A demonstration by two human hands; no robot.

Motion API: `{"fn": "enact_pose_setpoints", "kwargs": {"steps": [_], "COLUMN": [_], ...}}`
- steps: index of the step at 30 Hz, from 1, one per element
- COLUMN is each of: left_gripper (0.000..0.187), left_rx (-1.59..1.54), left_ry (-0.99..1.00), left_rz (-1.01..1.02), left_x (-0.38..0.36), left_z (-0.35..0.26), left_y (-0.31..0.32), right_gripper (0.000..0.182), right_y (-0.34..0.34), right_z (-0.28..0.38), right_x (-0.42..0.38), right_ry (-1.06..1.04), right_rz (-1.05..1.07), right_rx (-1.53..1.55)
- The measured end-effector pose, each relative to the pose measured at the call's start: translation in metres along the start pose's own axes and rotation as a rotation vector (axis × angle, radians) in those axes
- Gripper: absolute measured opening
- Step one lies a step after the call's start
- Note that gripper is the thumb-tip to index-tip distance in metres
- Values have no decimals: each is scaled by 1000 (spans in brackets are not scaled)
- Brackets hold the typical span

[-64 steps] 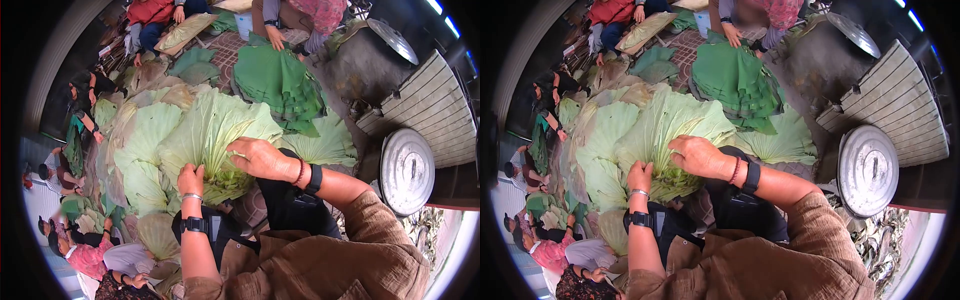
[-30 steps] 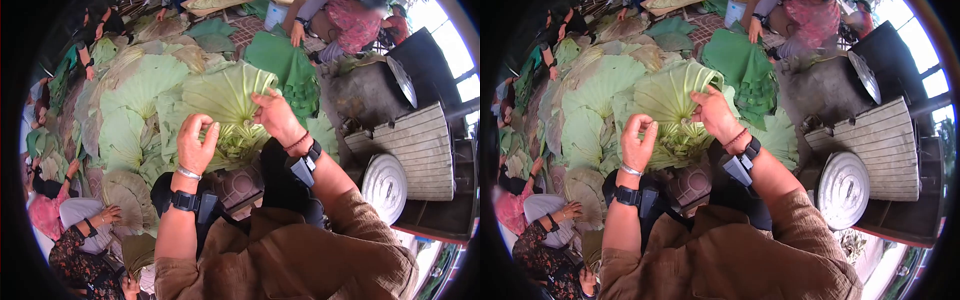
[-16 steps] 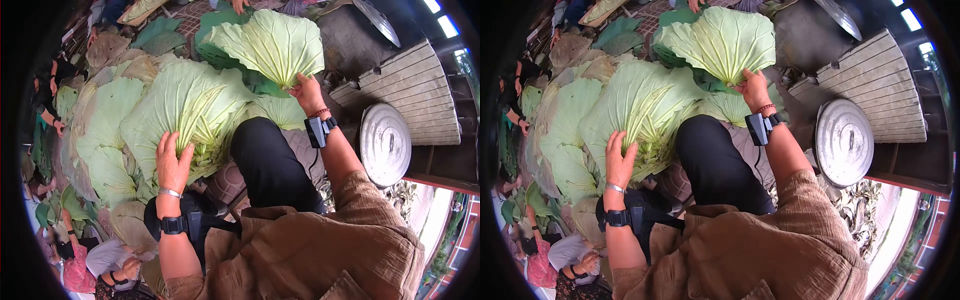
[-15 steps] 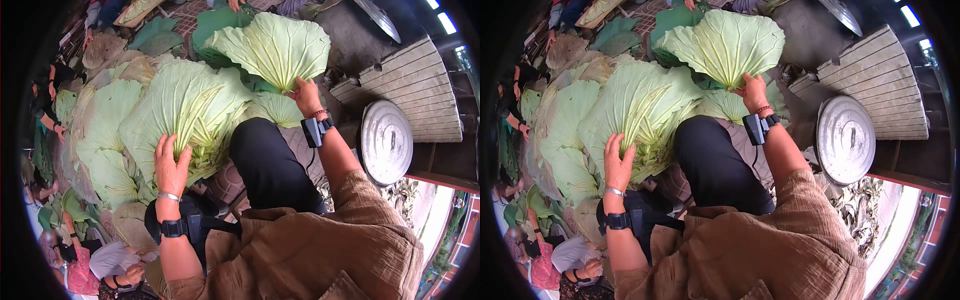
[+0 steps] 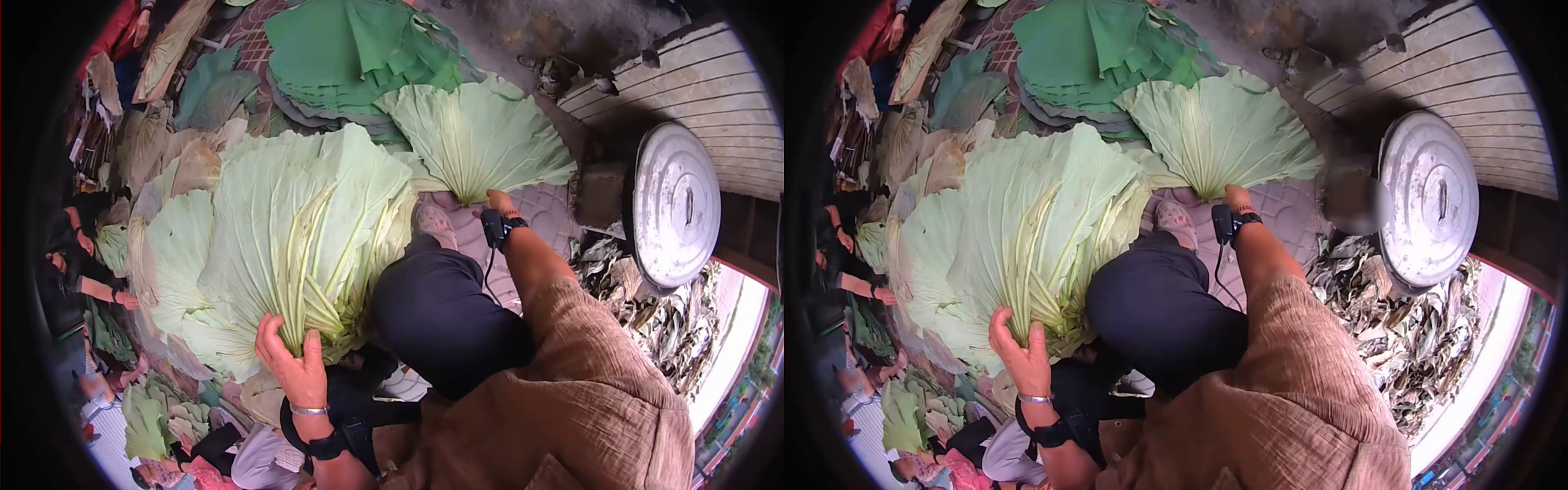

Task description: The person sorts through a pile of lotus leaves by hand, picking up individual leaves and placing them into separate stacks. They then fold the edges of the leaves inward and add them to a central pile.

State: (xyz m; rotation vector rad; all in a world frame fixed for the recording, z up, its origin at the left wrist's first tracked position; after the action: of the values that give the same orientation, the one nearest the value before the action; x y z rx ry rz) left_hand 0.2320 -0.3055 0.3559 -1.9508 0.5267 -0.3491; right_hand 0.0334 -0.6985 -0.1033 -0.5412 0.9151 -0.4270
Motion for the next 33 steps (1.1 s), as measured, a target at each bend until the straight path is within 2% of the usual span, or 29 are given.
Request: {"fn": "enact_pose_setpoints", "kwargs": {"steps": [2,5,6,8,9,12,14,16,18,20,24,27,29,33], "left_gripper": [48,50,50,51,50,50,50,50,50,51,51,51,51,51], "left_rx": [2,1,-4,-9,-30,-53,-44,-49,-51,-51,-60,-35,-40,-49], "left_ry": [-22,-27,-32,-31,-46,-59,-68,-63,-56,-53,-45,-27,-29,-38], "left_rz": [-6,-3,-4,2,-3,-17,-1,-2,-4,1,-9,-17,-18,-28], "left_x": [1,1,1,2,3,3,4,4,4,4,5,4,4,3], "left_z": [1,3,4,4,4,2,3,6,8,8,7,9,10,11], "left_y": [1,4,4,4,4,3,4,4,6,6,6,6,6,6], "right_gripper": [60,44,44,38,32,32,32,31,29,29,32,33,33,33], "right_y": [67,-5,6,30,21,23,17,2,15,24,-14,-17,1,28], "right_z": [-71,69,62,50,68,63,67,79,63,56,52,8,-34,-77], "right_x": [55,-56,-45,-10,-25,-13,-12,-27,-12,-4,-50,-83,-95,-92], "right_ry": [250,697,695,562,665,606,571,595,561,529,387,281,374,520], "right_rz": [178,65,62,36,-84,14,-29,-44,-87,-79,-126,-145,-196,-165], "right_rx": [594,1382,1390,1582,1642,1485,1528,1379,1481,1876,1946,1914,1703,1787]}}
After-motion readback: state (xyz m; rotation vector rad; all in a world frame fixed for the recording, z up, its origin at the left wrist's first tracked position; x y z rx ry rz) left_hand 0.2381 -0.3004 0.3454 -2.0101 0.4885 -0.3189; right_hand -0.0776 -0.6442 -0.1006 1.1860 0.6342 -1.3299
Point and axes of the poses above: each hand's wrist, its own x-axis towards the middle knuckle, its own y-axis out of the palm, z = x × y, the point moved 6 cm from there along x, towards the middle knuckle, and after that the axes turned 2 degrees about -x, right-handed, at the moved point
